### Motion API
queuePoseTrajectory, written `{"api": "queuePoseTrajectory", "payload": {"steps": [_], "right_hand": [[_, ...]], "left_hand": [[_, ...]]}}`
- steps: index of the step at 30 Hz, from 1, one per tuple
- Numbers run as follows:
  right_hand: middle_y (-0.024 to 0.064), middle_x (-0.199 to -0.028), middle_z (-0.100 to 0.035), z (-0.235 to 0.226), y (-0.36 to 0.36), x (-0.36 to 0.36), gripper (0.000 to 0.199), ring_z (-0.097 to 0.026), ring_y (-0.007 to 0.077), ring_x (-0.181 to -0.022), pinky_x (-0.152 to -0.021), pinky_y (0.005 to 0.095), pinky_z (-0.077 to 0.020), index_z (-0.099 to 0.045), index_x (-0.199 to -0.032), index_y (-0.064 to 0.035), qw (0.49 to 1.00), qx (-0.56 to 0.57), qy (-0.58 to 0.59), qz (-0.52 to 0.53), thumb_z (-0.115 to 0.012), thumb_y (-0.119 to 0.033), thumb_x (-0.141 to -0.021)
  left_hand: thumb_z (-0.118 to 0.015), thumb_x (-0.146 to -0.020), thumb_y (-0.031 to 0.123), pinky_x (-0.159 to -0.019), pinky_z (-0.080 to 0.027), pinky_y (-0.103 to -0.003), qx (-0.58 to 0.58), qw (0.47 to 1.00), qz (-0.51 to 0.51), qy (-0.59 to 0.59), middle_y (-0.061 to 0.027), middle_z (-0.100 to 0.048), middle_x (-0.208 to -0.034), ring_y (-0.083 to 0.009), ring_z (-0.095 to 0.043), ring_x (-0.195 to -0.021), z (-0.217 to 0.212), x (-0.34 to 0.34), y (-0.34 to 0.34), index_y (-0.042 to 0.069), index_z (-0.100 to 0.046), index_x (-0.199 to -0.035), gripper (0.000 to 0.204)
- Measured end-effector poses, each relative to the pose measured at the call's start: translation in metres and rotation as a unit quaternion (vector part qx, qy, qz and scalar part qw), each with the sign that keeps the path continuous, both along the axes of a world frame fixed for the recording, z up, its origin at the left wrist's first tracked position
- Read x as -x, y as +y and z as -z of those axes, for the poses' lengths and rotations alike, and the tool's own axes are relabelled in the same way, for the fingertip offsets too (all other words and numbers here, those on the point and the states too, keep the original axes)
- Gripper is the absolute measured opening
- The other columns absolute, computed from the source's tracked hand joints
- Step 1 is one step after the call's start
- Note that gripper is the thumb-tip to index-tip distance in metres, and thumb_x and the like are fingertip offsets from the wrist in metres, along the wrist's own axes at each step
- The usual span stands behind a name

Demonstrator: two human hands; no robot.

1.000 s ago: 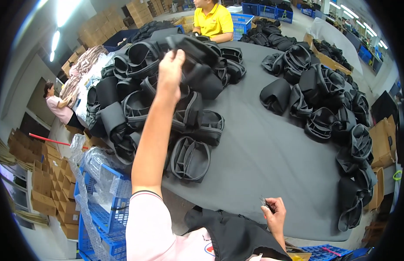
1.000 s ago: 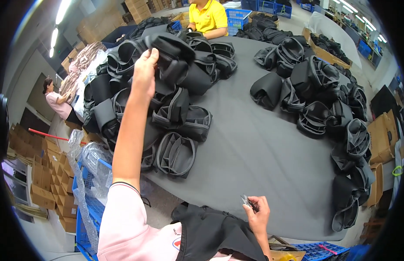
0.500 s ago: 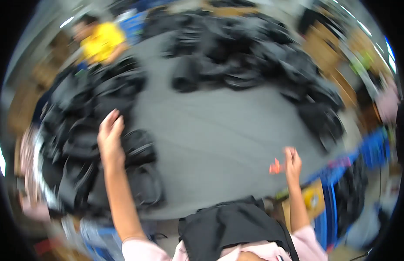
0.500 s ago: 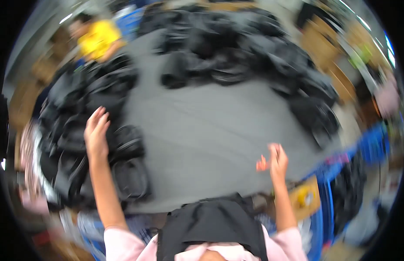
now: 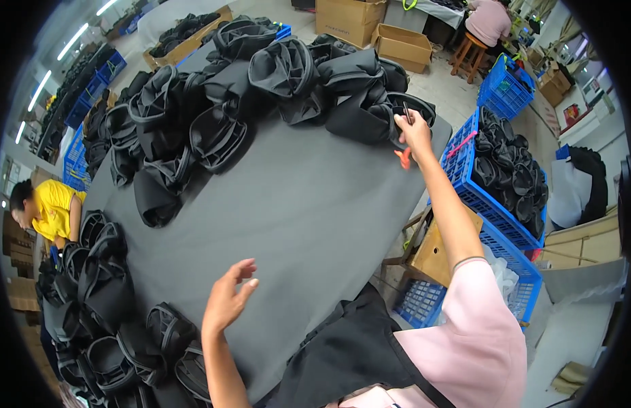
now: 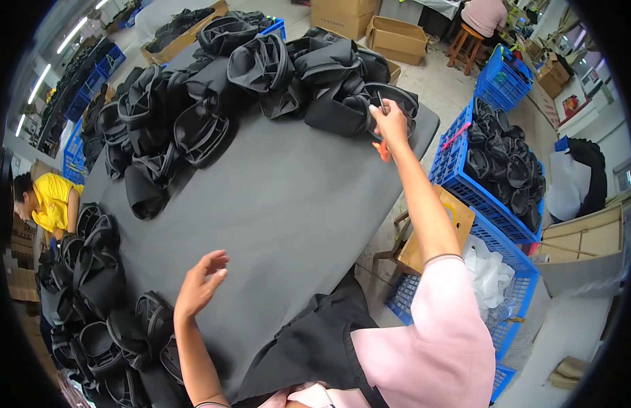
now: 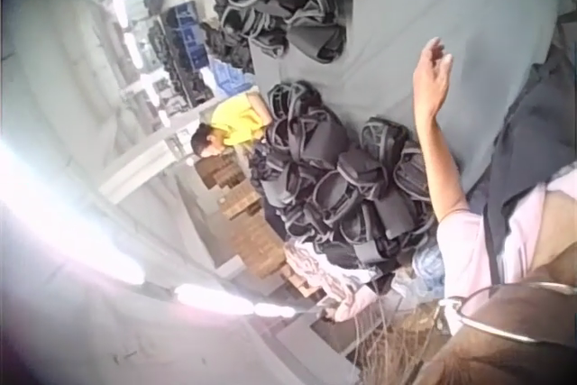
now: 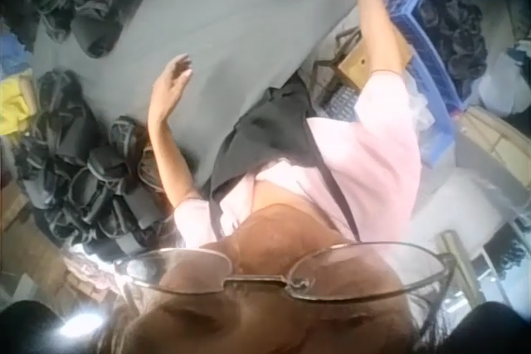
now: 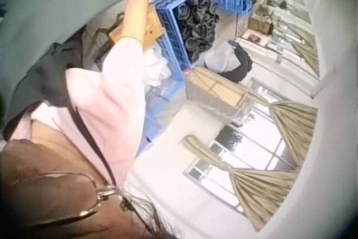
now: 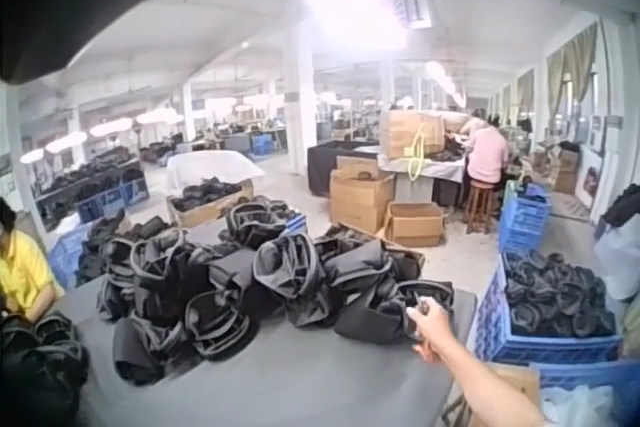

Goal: Trim loose threads and inspect seams on black fabric pouches using a handheld thread snip tool.

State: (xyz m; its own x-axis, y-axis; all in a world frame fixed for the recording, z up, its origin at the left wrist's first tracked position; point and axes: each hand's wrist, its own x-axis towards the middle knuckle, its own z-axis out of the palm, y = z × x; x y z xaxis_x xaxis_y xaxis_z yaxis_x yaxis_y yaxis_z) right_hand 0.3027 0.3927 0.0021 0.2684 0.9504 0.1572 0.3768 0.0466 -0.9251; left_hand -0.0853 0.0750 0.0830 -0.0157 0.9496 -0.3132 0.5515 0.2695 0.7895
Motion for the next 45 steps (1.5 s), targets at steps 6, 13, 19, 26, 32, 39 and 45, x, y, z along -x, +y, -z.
{"api": "queuePoseTrajectory", "payload": {"steps": [6, 13, 19, 26, 32, 39, 45], "right_hand": [[-0.0032, -0.056, -0.046, 0.004, 0.026, 0.024, 0.026, -0.036, 0.0060, -0.039, -0.036, 0.0226, -0.0259, -0.052, -0.073, -0.0095, 0.952, 0.115, 0.235, -0.161, -0.069, -0.030, -0.078], [0.0138, -0.066, -0.058, 0.018, -0.082, 0.114, 0.021, -0.057, 0.0212, -0.060, -0.055, 0.0332, -0.0442, -0.055, -0.074, 0.0009, 0.951, -0.033, -0.056, -0.303, -0.065, -0.017, -0.073], [0.0100, -0.074, -0.058, 0.019, -0.202, 0.159, 0.008, -0.058, 0.0297, -0.068, -0.059, 0.0368, -0.0456, -0.057, -0.078, -0.0044, 0.821, -0.027, -0.056, -0.567, -0.062, -0.011, -0.077], [0.0009, -0.072, -0.057, 0.030, -0.247, 0.136, 0.008, -0.046, 0.0039, -0.044, -0.040, 0.0195, -0.0373, -0.060, -0.086, -0.0028, 0.887, 0.279, 0.212, -0.302, -0.062, -0.010, -0.083], [0.0004, -0.071, -0.054, 0.032, -0.224, 0.166, 0.022, -0.042, 0.0048, -0.043, -0.040, 0.0215, -0.0353, -0.055, -0.095, -0.0035, 0.944, 0.128, 0.151, -0.265, -0.065, -0.018, -0.082], [0.0028, -0.093, -0.056, 0.037, -0.188, 0.187, 0.040, -0.046, 0.0060, -0.058, -0.047, 0.0224, -0.0382, -0.055, -0.115, -0.0081, 0.908, 0.204, 0.138, -0.340, -0.065, -0.017, -0.078], [0.0040, -0.101, -0.055, 0.019, -0.181, 0.211, 0.044, -0.050, 0.0063, -0.060, -0.052, 0.0215, -0.0424, -0.056, -0.118, -0.0098, 0.848, 0.242, 0.083, -0.464, -0.058, -0.003, -0.074]], "left_hand": [[-0.061, -0.083, 0.017, -0.086, -0.046, -0.034, 0.020, 0.999, 0.022, 0.010, -0.0097, -0.062, -0.110, -0.0227, -0.058, -0.103, -0.005, -0.024, 0.016, 0.007, -0.051, -0.121, 0.040], [-0.062, -0.081, 0.013, -0.090, -0.044, -0.035, -0.004, 1.000, 0.022, 0.003, -0.0113, -0.059, -0.114, -0.0267, -0.056, -0.106, 0.006, -0.044, 0.021, 0.005, -0.052, -0.119, 0.040], [-0.063, -0.074, 0.005, -0.097, -0.036, -0.042, -0.301, 0.930, 0.023, 0.210, -0.0124, -0.046, -0.129, -0.0334, -0.044, -0.119, 0.015, -0.058, 0.025, 0.007, -0.055, -0.114, 0.040], [-0.059, -0.071, 0.000, -0.100, -0.032, -0.045, -0.304, 0.890, 0.000, 0.341, -0.0167, -0.042, -0.132, -0.0342, -0.039, -0.123, 0.044, -0.038, -0.007, 0.006, -0.058, -0.095, 0.025], [-0.055, -0.069, -0.006, -0.094, -0.037, -0.043, -0.278, 0.907, -0.040, 0.315, -0.0138, -0.047, -0.129, -0.0341, -0.042, -0.120, 0.050, -0.017, -0.010, 0.004, -0.059, -0.094, 0.027], [-0.053, -0.068, -0.010, -0.096, -0.035, -0.043, -0.279, 0.878, -0.043, 0.386, -0.0081, -0.050, -0.128, -0.0316, -0.040, -0.123, 0.046, 0.004, -0.010, 0.008, -0.063, -0.090, 0.030], [-0.067, -0.072, 0.008, -0.072, -0.042, -0.037, -0.318, 0.904, -0.096, 0.269, -0.0100, -0.053, -0.087, -0.0276, -0.052, -0.082, 0.049, -0.035, -0.022, 0.003, -0.060, -0.085, 0.015]]}}
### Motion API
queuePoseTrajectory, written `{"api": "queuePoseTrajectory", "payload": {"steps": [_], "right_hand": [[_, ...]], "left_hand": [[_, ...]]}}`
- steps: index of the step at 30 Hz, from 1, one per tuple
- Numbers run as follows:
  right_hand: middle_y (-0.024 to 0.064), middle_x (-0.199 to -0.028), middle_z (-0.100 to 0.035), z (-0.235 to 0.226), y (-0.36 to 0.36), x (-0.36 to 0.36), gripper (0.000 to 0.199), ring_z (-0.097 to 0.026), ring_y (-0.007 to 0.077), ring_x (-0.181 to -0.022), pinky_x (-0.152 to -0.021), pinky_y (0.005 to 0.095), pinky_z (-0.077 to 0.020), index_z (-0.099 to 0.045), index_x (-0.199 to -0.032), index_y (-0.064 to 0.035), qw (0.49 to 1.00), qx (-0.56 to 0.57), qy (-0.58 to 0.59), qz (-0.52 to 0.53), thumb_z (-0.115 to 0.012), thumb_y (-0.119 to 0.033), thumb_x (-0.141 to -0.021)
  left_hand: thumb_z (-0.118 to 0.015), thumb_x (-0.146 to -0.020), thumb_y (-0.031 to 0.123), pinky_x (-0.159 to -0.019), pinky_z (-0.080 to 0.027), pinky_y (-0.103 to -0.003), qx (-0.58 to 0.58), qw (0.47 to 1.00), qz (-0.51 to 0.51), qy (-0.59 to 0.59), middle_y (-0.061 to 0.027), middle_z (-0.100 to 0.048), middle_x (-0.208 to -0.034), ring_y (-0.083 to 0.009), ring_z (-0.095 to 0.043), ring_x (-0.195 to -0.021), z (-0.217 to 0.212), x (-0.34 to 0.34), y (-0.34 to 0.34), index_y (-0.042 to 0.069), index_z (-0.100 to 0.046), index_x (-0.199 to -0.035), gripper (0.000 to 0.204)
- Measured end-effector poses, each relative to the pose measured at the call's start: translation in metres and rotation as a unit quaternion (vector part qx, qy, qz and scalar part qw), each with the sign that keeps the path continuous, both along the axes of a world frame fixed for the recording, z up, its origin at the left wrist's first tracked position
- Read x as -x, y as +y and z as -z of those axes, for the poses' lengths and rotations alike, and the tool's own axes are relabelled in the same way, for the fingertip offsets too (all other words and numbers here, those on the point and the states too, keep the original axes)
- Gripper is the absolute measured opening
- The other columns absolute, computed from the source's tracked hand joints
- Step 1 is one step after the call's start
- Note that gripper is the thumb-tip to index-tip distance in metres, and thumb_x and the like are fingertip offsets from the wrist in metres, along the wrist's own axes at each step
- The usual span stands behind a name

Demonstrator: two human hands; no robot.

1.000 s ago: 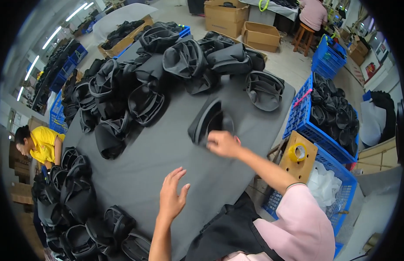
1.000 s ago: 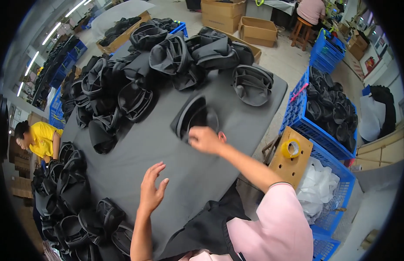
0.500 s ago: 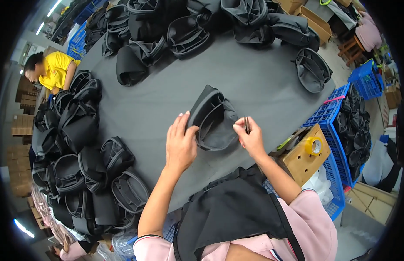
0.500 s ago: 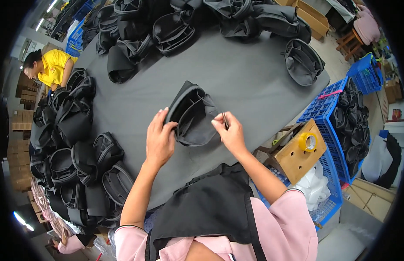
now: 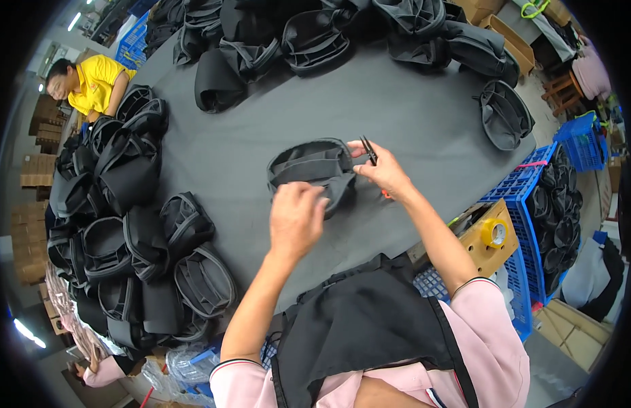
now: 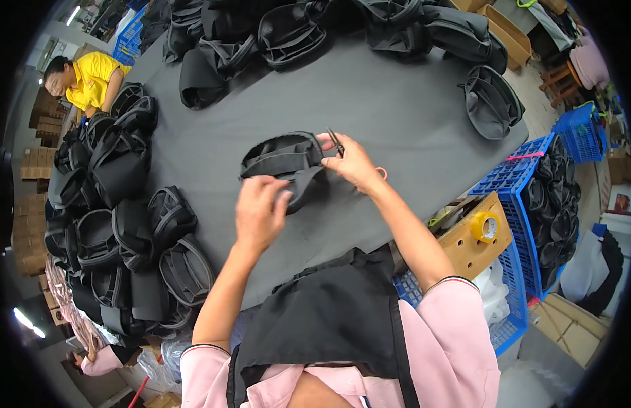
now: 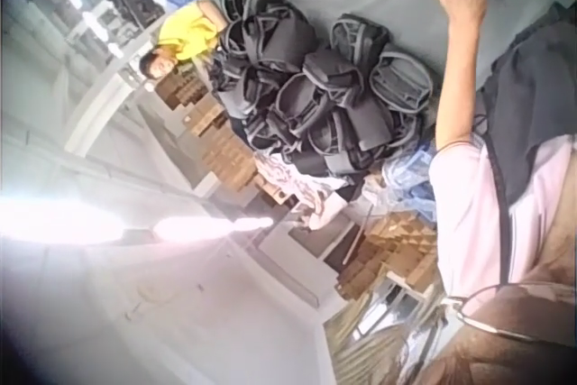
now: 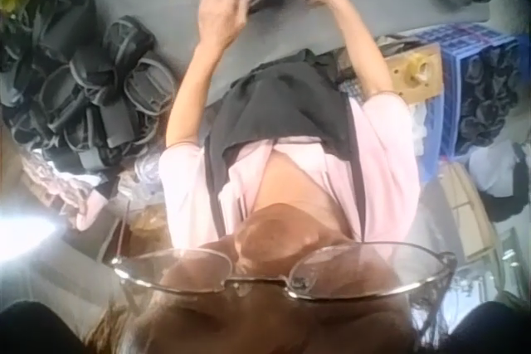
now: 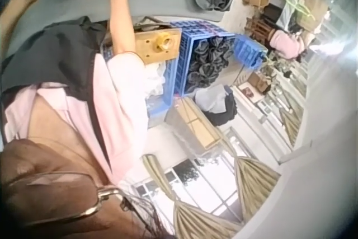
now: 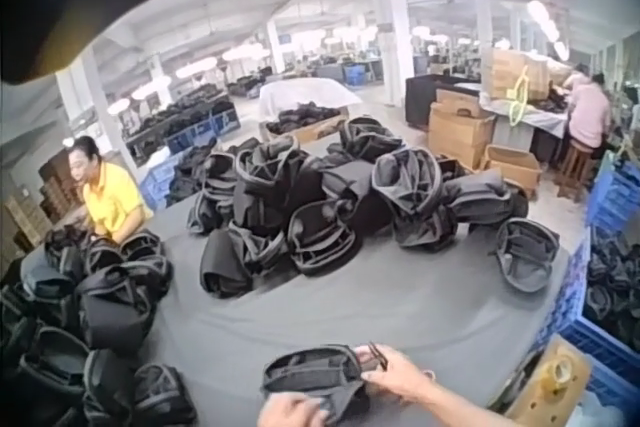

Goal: Trim loose threads and inspect seams on black fabric pouches using a handheld thread snip tool.

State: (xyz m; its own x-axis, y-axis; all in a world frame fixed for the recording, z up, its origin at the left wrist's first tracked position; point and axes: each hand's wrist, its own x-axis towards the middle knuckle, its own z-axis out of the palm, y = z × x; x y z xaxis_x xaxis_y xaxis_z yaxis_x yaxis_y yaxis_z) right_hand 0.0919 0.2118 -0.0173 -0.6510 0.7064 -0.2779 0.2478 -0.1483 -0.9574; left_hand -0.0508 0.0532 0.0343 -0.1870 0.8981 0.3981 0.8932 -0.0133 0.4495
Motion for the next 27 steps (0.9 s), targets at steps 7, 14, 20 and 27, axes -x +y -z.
{"api": "queuePoseTrajectory", "payload": {"steps": [7, 14, 20, 27], "right_hand": [[0.0043, -0.075, -0.058, 0.025, -0.040, -0.005, 0.017, -0.050, 0.0054, -0.049, -0.038, 0.0202, -0.0347, -0.054, -0.092, -0.0041, 0.989, 0.075, 0.046, 0.118, -0.063, -0.012, -0.080], [0.0000, -0.054, -0.048, 0.022, -0.067, -0.017, 0.020, -0.043, 0.0070, -0.038, -0.030, 0.0211, -0.0258, -0.048, -0.084, -0.0070, 0.951, 0.280, 0.080, 0.106, -0.065, -0.017, -0.079], [-0.0011, -0.058, -0.049, 0.006, -0.101, 0.000, 0.012, -0.042, 0.0048, -0.041, -0.034, 0.0208, -0.0319, -0.052, -0.083, -0.0033, 0.927, 0.300, 0.178, 0.135, -0.063, -0.006, -0.079], [0.0003, -0.068, -0.056, -0.009, -0.115, -0.002, 0.008, -0.047, 0.0027, -0.051, -0.042, 0.0189, -0.0352, -0.054, -0.086, -0.0024, 0.958, 0.247, 0.112, 0.093, -0.060, -0.004, -0.083]], "left_hand": [[-0.066, -0.074, 0.044, -0.076, -0.046, -0.041, 0.450, 0.873, -0.094, -0.162, -0.0184, -0.063, -0.092, -0.0312, -0.061, -0.089, -0.020, -0.013, 0.031, -0.002, -0.060, -0.096, 0.051], [-0.071, -0.070, 0.044, -0.088, -0.043, -0.040, 0.334, 0.919, -0.017, -0.209, -0.0203, -0.054, -0.115, -0.0313, -0.053, -0.106, 0.029, -0.030, -0.012, -0.006, -0.049, -0.120, 0.073], [-0.068, -0.079, 0.036, -0.066, -0.044, -0.031, 0.166, 0.902, -0.241, -0.317, -0.0136, -0.062, -0.078, -0.0177, -0.055, -0.072, 0.032, -0.038, -0.017, -0.006, -0.059, -0.090, 0.045], [-0.069, -0.077, 0.025, -0.056, -0.039, -0.030, 0.075, 0.861, -0.280, -0.418, -0.0065, -0.050, -0.067, -0.0151, -0.044, -0.059, 0.042, -0.042, -0.029, -0.003, -0.058, -0.077, 0.030]]}}
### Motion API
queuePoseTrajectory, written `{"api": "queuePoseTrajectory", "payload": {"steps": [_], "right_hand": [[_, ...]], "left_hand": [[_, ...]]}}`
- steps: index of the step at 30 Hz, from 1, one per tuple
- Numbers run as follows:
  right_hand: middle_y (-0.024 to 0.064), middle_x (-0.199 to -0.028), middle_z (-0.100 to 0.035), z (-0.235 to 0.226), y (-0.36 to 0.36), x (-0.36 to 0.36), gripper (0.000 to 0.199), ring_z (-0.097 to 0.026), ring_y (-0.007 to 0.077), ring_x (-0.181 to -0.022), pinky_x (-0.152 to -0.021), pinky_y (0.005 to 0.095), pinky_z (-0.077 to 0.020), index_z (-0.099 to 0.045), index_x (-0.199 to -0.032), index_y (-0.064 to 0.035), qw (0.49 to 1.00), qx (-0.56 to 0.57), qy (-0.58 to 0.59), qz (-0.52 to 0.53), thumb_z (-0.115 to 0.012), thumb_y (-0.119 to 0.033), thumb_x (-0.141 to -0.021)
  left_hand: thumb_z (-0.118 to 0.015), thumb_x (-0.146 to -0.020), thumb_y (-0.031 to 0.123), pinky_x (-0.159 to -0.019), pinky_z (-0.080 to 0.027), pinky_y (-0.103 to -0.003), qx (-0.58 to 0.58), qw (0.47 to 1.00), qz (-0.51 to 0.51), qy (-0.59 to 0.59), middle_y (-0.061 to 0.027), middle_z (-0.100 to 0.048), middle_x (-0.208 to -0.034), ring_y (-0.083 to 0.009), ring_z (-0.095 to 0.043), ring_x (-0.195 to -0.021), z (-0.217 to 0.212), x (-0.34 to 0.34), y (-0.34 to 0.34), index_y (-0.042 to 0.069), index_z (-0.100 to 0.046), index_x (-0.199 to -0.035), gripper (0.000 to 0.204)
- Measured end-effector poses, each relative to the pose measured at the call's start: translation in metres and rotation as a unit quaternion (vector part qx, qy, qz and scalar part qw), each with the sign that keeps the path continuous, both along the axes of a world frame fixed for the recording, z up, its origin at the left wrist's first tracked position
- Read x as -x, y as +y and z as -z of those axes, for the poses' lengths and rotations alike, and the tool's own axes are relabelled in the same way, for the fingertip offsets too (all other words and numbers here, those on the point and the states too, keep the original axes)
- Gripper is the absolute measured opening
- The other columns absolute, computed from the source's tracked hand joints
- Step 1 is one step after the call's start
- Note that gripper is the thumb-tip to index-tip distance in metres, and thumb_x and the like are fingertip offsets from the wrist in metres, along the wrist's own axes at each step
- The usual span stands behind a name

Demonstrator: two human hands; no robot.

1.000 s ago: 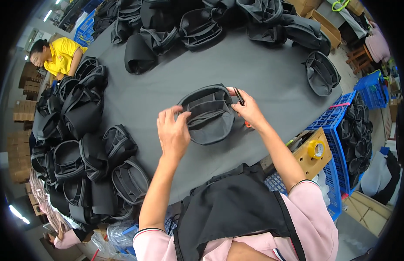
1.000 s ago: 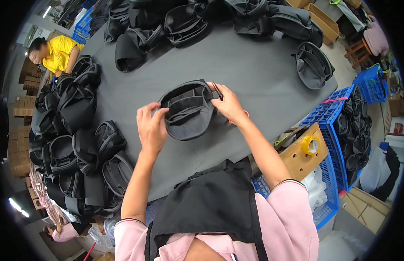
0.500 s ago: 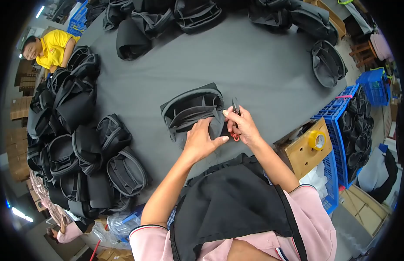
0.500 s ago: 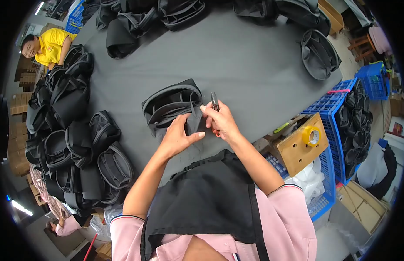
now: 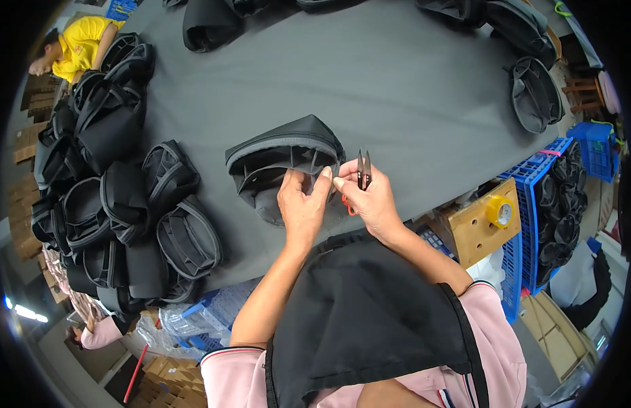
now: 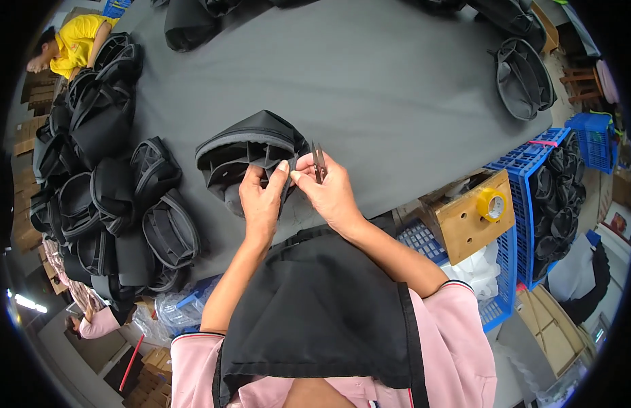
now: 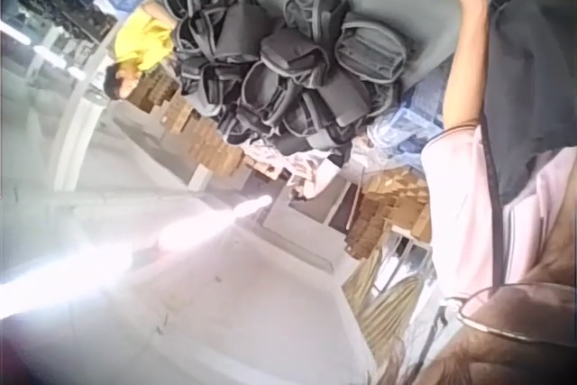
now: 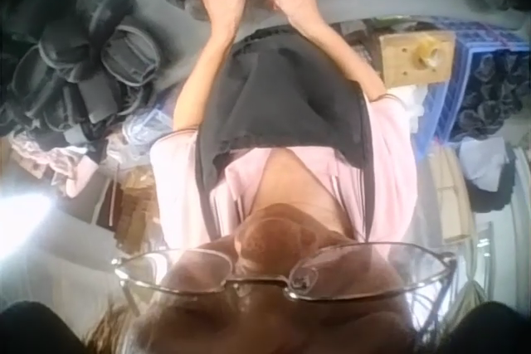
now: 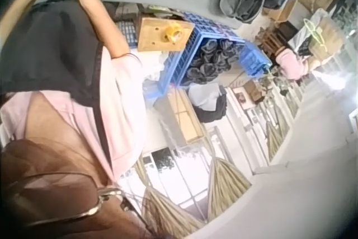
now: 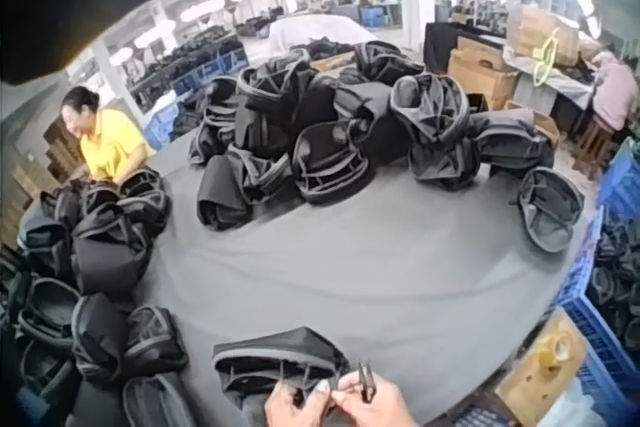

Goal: Trim loose threads and inspect seams on black fabric pouches using a handheld thread snip tool.

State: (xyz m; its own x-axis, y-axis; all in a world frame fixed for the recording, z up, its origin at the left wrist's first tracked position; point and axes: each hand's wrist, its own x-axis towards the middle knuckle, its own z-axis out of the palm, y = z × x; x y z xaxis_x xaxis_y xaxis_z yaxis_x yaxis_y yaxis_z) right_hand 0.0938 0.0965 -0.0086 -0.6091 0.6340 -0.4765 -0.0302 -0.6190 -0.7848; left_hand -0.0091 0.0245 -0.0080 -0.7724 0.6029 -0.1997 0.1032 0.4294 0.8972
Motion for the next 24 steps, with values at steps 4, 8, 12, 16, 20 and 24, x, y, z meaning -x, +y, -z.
{"api": "queuePoseTrajectory", "payload": {"steps": [4, 8, 12, 16, 20, 24], "right_hand": [[0.0020, -0.074, -0.059, -0.005, 0.001, 0.000, 0.009, -0.052, 0.0049, -0.060, -0.053, 0.0196, -0.0409, -0.054, -0.091, -0.0025, 0.999, -0.036, -0.010, -0.023, -0.059, -0.004, -0.083], [0.0055, -0.081, -0.062, -0.002, 0.004, -0.018, 0.019, -0.057, 0.0096, -0.063, -0.062, 0.0246, -0.0461, -0.054, -0.101, -0.0034, 0.969, -0.211, -0.106, -0.070, -0.059, -0.007, -0.083], [0.0083, -0.094, -0.062, -0.025, 0.008, -0.032, 0.033, -0.061, 0.0179, -0.073, -0.068, 0.0290, -0.0473, -0.053, -0.111, -0.0054, 0.905, -0.339, -0.217, -0.136, -0.063, -0.017, -0.082], [0.0088, -0.096, -0.063, -0.008, 0.015, -0.037, 0.031, -0.061, 0.0198, -0.077, -0.070, 0.0294, -0.0472, -0.054, -0.110, -0.0042, 0.899, -0.387, -0.162, -0.128, -0.062, -0.017, -0.083], [0.0062, -0.094, -0.064, -0.017, 0.021, -0.037, 0.024, -0.061, 0.0151, -0.077, -0.072, 0.0259, -0.0473, -0.058, -0.107, -0.0024, 0.884, -0.403, -0.184, -0.151, -0.059, -0.012, -0.085], [0.0071, -0.086, -0.067, -0.027, 0.030, -0.037, 0.022, -0.062, 0.0137, -0.073, -0.067, 0.0278, -0.0488, -0.059, -0.104, -0.0015, 0.840, -0.435, -0.253, -0.205, -0.059, -0.012, -0.085]], "left_hand": [[-0.069, -0.077, 0.023, -0.055, -0.038, -0.029, -0.037, 0.997, -0.026, -0.055, -0.0046, -0.051, -0.068, -0.0121, -0.043, -0.059, 0.000, -0.001, 0.001, -0.002, -0.060, -0.078, 0.026], [-0.068, -0.078, 0.020, -0.054, -0.037, -0.028, -0.027, 0.995, -0.046, -0.083, -0.0047, -0.053, -0.068, -0.0110, -0.043, -0.058, 0.009, 0.001, -0.002, -0.002, -0.061, -0.077, 0.024], [-0.068, -0.078, 0.018, -0.054, -0.037, -0.028, -0.015, 0.998, -0.033, -0.052, -0.0046, -0.053, -0.068, -0.0109, -0.044, -0.058, 0.004, 0.000, 0.000, -0.003, -0.061, -0.076, 0.023], [-0.067, -0.077, 0.016, -0.055, -0.038, -0.031, -0.021, 1.000, -0.001, 0.005, -0.0072, -0.054, -0.068, -0.0152, -0.046, -0.058, 0.001, -0.004, 0.003, -0.003, -0.060, -0.076, 0.021], [-0.067, -0.077, 0.015, -0.057, -0.041, -0.033, 0.018, 0.999, 0.027, 0.032, -0.0105, -0.055, -0.070, -0.0218, -0.050, -0.058, -0.004, -0.005, 0.003, -0.002, -0.059, -0.077, 0.019], [-0.067, -0.076, 0.015, -0.058, -0.042, -0.033, 0.031, 0.997, 0.030, 0.059, -0.0111, -0.056, -0.072, -0.0233, -0.053, -0.060, -0.003, -0.005, 0.001, -0.002, -0.060, -0.079, 0.019]]}}
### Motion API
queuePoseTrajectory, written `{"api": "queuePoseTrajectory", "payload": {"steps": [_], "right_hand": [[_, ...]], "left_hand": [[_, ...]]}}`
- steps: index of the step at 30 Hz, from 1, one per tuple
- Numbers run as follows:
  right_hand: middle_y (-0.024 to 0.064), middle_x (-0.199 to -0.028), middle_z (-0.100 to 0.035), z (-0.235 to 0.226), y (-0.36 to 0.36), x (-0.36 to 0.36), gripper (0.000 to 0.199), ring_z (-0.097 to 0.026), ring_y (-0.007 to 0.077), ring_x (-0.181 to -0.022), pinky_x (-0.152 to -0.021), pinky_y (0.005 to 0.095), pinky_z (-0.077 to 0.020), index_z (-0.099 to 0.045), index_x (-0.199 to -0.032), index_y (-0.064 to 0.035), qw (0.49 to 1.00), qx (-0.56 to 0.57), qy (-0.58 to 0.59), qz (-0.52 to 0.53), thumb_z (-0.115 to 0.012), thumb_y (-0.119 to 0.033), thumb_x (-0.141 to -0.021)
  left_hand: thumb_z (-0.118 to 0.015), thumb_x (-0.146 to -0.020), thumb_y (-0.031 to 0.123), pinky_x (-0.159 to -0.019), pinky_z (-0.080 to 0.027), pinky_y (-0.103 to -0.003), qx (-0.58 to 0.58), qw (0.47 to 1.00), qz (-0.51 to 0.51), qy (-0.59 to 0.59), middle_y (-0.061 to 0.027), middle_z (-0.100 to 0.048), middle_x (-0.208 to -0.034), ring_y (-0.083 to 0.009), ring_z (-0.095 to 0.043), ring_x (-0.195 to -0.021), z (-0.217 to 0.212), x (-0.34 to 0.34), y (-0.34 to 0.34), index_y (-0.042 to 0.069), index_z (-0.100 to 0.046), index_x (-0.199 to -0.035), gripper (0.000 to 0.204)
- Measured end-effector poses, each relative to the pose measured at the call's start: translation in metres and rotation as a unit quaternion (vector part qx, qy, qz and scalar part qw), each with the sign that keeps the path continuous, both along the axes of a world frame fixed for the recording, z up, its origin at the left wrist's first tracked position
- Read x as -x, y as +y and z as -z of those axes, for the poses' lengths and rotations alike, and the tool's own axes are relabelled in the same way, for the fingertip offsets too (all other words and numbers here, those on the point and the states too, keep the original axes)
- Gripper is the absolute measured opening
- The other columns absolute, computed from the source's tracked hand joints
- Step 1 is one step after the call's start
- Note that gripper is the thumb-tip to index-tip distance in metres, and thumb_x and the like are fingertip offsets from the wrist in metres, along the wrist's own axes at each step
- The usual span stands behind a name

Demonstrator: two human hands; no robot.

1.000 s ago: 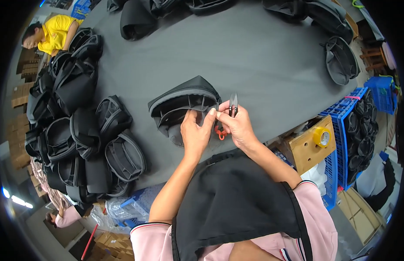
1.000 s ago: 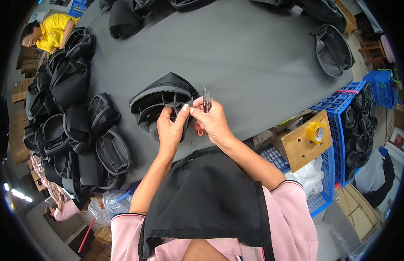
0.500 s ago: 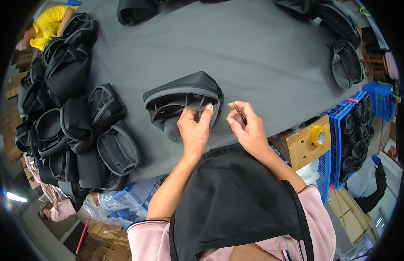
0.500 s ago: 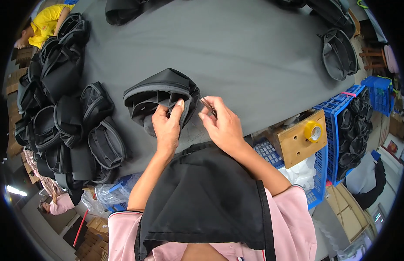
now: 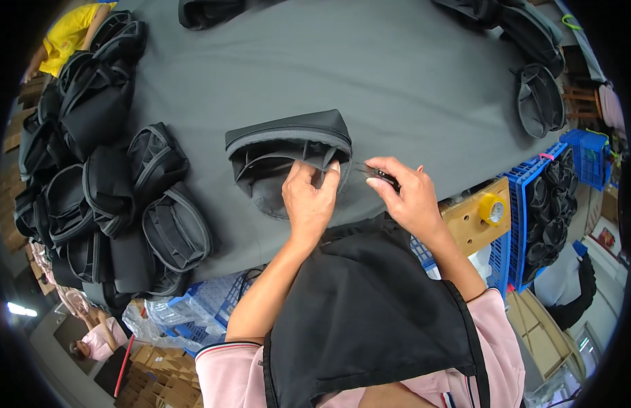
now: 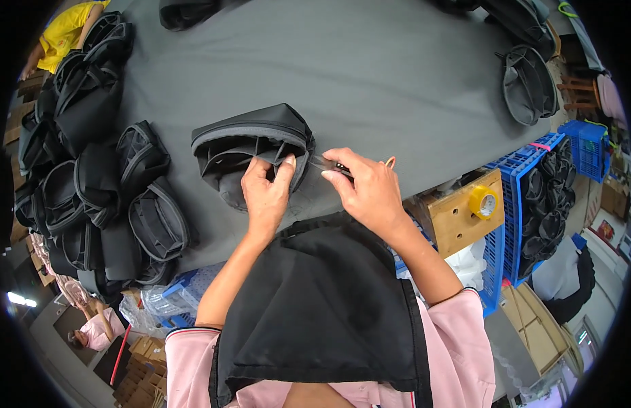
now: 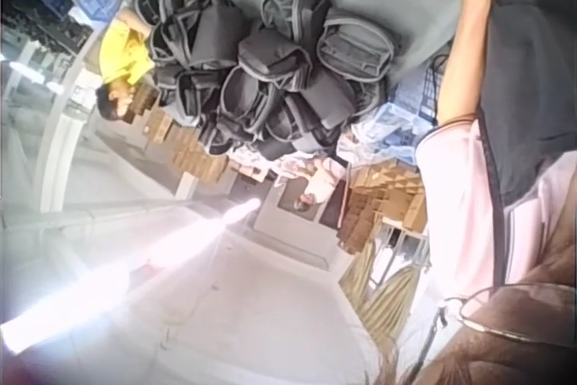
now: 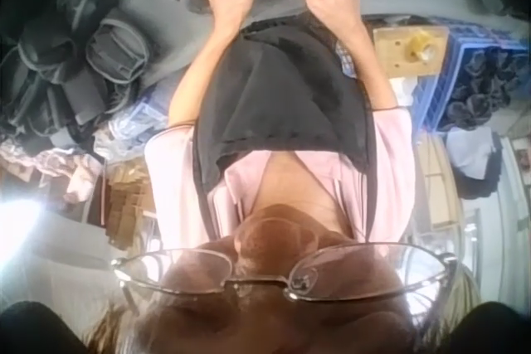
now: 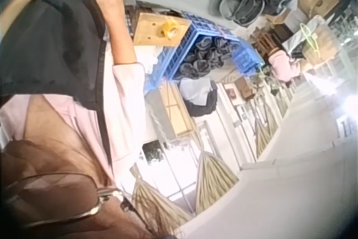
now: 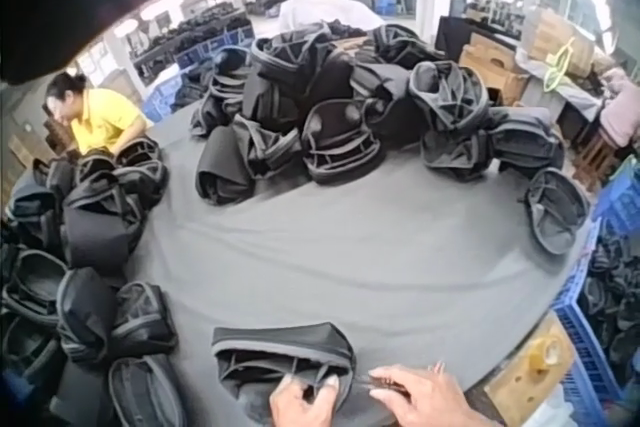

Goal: Trim loose threads and inspect seams on black fabric pouches using a handheld thread snip tool.

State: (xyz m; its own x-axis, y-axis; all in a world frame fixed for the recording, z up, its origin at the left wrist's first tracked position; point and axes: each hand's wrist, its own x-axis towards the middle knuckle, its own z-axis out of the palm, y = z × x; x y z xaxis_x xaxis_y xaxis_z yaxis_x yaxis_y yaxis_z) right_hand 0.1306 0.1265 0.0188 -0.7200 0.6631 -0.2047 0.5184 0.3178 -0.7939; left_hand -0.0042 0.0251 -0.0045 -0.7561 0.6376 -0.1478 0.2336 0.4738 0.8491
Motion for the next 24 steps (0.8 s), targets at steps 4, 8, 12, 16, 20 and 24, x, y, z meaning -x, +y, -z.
{"api": "queuePoseTrajectory", "payload": {"steps": [4, 8, 12, 16, 20, 24], "right_hand": [[0.0056, -0.082, -0.067, 0.019, 0.011, -0.003, 0.024, -0.060, 0.0100, -0.070, -0.060, 0.0241, -0.0469, -0.059, -0.105, -0.0025, 0.974, 0.223, 0.031, 0.034, -0.060, -0.013, -0.084], [0.0042, -0.082, -0.067, 0.019, 0.015, 0.001, 0.025, -0.060, 0.0092, -0.072, -0.060, 0.0219, -0.0462, -0.059, -0.106, -0.0023, 0.954, 0.299, 0.006, 0.036, -0.061, -0.013, -0.084], [0.0046, -0.083, -0.067, 0.027, 0.012, -0.002, 0.022, -0.060, 0.0104, -0.069, -0.060, 0.0246, -0.0467, -0.061, -0.101, -0.0032, 0.984, 0.165, 0.060, 0.015, -0.062, -0.014, -0.082], [0.0084, -0.084, -0.067, 0.004, 0.016, 0.003, 0.021, -0.063, 0.0198, -0.068, -0.061, 0.0291, -0.0485, -0.063, -0.096, -0.0044, 0.998, -0.007, -0.014, -0.062, -0.065, -0.013, -0.077], [0.0102, -0.083, -0.066, 0.001, 0.016, 0.003, 0.021, -0.062, 0.0259, -0.069, -0.061, 0.0323, -0.0490, -0.063, -0.095, -0.0054, 0.990, -0.099, 0.032, -0.093, -0.066, -0.012, -0.075], [0.0095, -0.076, -0.064, -0.010, 0.015, 0.006, 0.018, -0.061, 0.0274, -0.067, -0.059, 0.0359, -0.0480, -0.063, -0.092, -0.0066, 0.975, -0.182, -0.001, -0.128, -0.065, -0.013, -0.075]], "left_hand": [[-0.067, -0.075, 0.015, -0.059, -0.043, -0.034, -0.018, 1.000, 0.004, -0.001, -0.0110, -0.056, -0.072, -0.0243, -0.055, -0.062, 0.003, -0.002, 0.001, -0.001, -0.060, -0.080, 0.018], [-0.067, -0.075, 0.015, -0.060, -0.043, -0.035, -0.018, 1.000, 0.013, 0.007, -0.0108, -0.056, -0.072, -0.0246, -0.056, -0.062, 0.008, -0.001, -0.002, -0.001, -0.061, -0.080, 0.018], [-0.067, -0.075, 0.016, -0.060, -0.044, -0.035, -0.025, 1.000, 0.015, 0.004, -0.0112, -0.057, -0.072, -0.0246, -0.056, -0.062, 0.002, -0.003, 0.001, -0.001, -0.060, -0.079, 0.018], [-0.067, -0.075, 0.015, -0.060, -0.044, -0.035, -0.009, 1.000, 0.014, 0.003, -0.0115, -0.057, -0.072, -0.0252, -0.057, -0.063, 0.003, -0.002, 0.001, -0.001, -0.060, -0.078, 0.018], [-0.067, -0.075, 0.015, -0.059, -0.044, -0.035, 0.008, 1.000, 0.019, -0.006, -0.0118, -0.057, -0.071, -0.0259, -0.057, -0.062, 0.001, -0.003, 0.002, -0.002, -0.060, -0.077, 0.018], [-0.067, -0.074, 0.015, -0.059, -0.044, -0.035, 0.006, 1.000, 0.023, 0.002, -0.0120, -0.056, -0.071, -0.0266, -0.057, -0.063, 0.002, -0.002, 0.001, -0.002, -0.059, -0.077, 0.019]]}}
